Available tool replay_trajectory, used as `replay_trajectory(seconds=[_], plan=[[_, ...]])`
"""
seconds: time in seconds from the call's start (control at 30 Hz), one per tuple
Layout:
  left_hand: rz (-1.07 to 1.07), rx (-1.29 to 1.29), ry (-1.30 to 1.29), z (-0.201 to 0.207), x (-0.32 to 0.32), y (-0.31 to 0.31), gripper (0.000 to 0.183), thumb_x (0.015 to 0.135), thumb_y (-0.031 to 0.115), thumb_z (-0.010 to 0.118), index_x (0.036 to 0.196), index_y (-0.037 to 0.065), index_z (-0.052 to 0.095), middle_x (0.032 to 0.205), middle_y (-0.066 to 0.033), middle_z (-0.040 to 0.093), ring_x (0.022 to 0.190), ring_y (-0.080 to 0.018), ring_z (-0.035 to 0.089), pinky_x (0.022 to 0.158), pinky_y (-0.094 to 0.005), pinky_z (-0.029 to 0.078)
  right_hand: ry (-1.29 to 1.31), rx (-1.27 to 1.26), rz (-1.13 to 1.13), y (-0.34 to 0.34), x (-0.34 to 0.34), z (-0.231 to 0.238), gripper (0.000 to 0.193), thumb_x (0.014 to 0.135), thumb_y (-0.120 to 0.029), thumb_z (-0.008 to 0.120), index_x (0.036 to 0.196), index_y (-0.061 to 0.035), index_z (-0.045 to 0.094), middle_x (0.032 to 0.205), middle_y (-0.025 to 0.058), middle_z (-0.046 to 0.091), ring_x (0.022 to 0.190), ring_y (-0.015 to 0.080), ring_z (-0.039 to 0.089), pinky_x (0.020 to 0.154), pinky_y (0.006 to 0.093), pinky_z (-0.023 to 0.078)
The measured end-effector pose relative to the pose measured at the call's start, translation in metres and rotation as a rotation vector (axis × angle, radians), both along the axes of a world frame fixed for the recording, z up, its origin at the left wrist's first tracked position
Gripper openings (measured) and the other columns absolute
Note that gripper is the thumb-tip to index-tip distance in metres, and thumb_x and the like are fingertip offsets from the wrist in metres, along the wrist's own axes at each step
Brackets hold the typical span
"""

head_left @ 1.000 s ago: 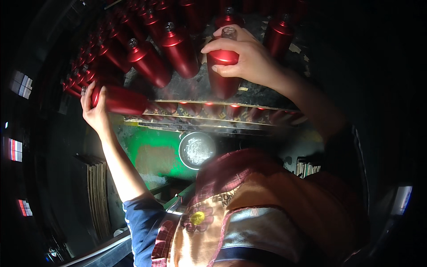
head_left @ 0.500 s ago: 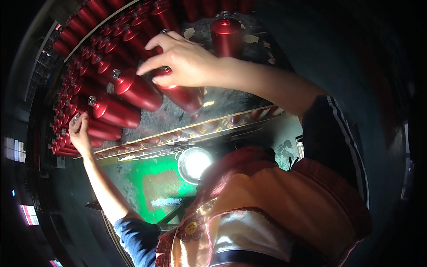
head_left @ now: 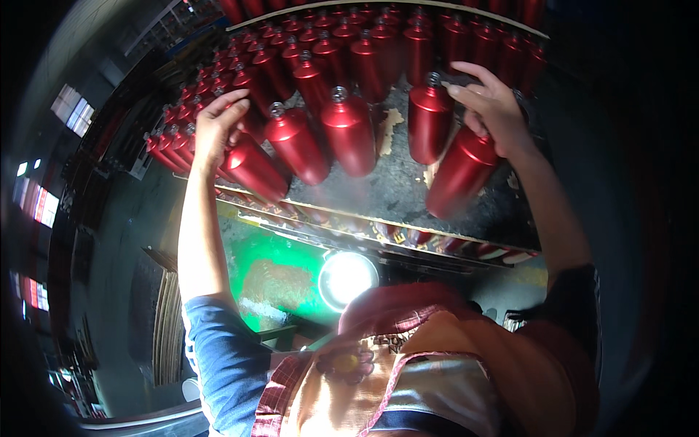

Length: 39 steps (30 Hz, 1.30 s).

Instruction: The person repeatedly picks up red spray cans from a rack, dips the nozzle into a small metal bowl of liquid, and places the cans onto a metal tray. The action is repeated continuously throughout the clip.

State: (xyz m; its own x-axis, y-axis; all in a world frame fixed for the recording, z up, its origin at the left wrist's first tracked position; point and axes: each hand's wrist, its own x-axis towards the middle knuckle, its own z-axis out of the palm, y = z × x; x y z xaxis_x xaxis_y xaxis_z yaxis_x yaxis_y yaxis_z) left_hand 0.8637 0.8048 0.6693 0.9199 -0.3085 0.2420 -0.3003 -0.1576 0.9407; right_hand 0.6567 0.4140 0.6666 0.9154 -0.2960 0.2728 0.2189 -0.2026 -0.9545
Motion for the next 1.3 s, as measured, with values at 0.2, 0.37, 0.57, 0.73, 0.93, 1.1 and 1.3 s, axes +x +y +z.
replay_trajectory(seconds=[0.2, 0.37, 0.57, 0.73, 0.93, 1.1, 1.3], plan=[[-0.308, 0.291, 0.159, 0.011, -0.017, -0.033, 0.051, 0.084, 0.014, 0.077, 0.128, -0.003, 0.057, 0.064, 0.003, 0.054, 0.044, -0.0034, 0.039, 0.041, -0.0205, 0.028, 0.295, -0.13, 0.126, -0.009, 0.038, 0.0, 0.077, 0.088, -0.022, 0.072, 0.147, 0.0073, 0.032, 0.071, 0.0044, 0.059, 0.047, 0.0069, 0.049, 0.04, 0.0218, 0.034], [-0.281, 0.228, 0.139, -0.005, -0.022, -0.04, 0.015, 0.086, 0.011, 0.074, 0.098, 0.005, 0.067, 0.065, 0.0052, 0.056, 0.044, -0.0017, 0.039, 0.04, -0.0196, 0.027, 0.289, -0.172, 0.076, -0.011, 0.054, -0.01, 0.03, 0.089, -0.014, 0.067, 0.116, -0.0024, 0.062, 0.058, 0.0009, 0.053, 0.042, 0.0045, 0.043, 0.039, 0.0212, 0.03], [-0.037, 0.049, -0.052, -0.044, -0.115, -0.019, 0.016, 0.086, 0.007, 0.074, 0.101, 0.004, 0.069, 0.071, 0.0065, 0.059, 0.053, 0.0007, 0.045, 0.045, -0.0176, 0.032, 0.18, -0.229, 0.065, -0.003, 0.013, -0.007, 0.018, 0.085, -0.011, 0.069, 0.102, -0.0066, 0.068, 0.059, -0.0008, 0.053, 0.045, 0.0032, 0.04, 0.041, 0.0205, 0.026], [0.277, -0.022, -0.204, -0.093, -0.281, 0.035, 0.021, 0.078, 0.002, 0.077, 0.099, 0.002, 0.072, 0.08, 0.0015, 0.066, 0.069, -0.0024, 0.054, 0.063, -0.0187, 0.044, 0.081, -0.242, -0.043, 0.009, -0.036, -0.002, 0.024, 0.089, -0.015, 0.069, 0.113, -0.0096, 0.07, 0.071, -0.0102, 0.05, 0.055, -0.0012, 0.034, 0.048, 0.0172, 0.022], [0.435, 0.013, 0.143, -0.115, -0.535, 0.088, 0.027, 0.077, 0.015, 0.078, 0.103, 0.008, 0.073, 0.085, -0.003, 0.071, 0.077, -0.0118, 0.063, 0.073, -0.0281, 0.05, -0.043, -0.433, 0.014, -0.002, -0.087, -0.004, 0.03, 0.096, -0.021, 0.065, 0.124, -0.0133, 0.066, 0.071, -0.0076, 0.049, 0.057, -0.0008, 0.037, 0.046, 0.0163, 0.025], [0.654, 0.23, 0.39, -0.13, -0.697, 0.103, 0.025, 0.076, 0.03, 0.079, 0.095, 0.015, 0.074, 0.086, -0.0013, 0.069, 0.078, -0.0112, 0.061, 0.073, -0.0282, 0.049, -0.212, -0.427, 0.058, 0.01, -0.164, -0.003, 0.031, 0.096, -0.019, 0.065, 0.125, -0.0079, 0.066, 0.085, -0.0044, 0.06, 0.057, 0.0015, 0.038, 0.048, 0.0178, 0.029], [1.084, -0.219, 0.34, -0.099, -0.854, 0.189, 0.018, 0.077, -0.005, 0.077, 0.094, 0.0, 0.07, 0.082, 0.0022, 0.065, 0.077, -0.0034, 0.058, 0.069, -0.0191, 0.047, -0.294, -0.523, 0.38, 0.062, -0.24, -0.002, 0.033, 0.095, -0.006, 0.06, 0.126, 0.0053, 0.061, 0.119, 0.0084, 0.062, 0.104, 0.0152, 0.057, 0.09, 0.0256, 0.044]])
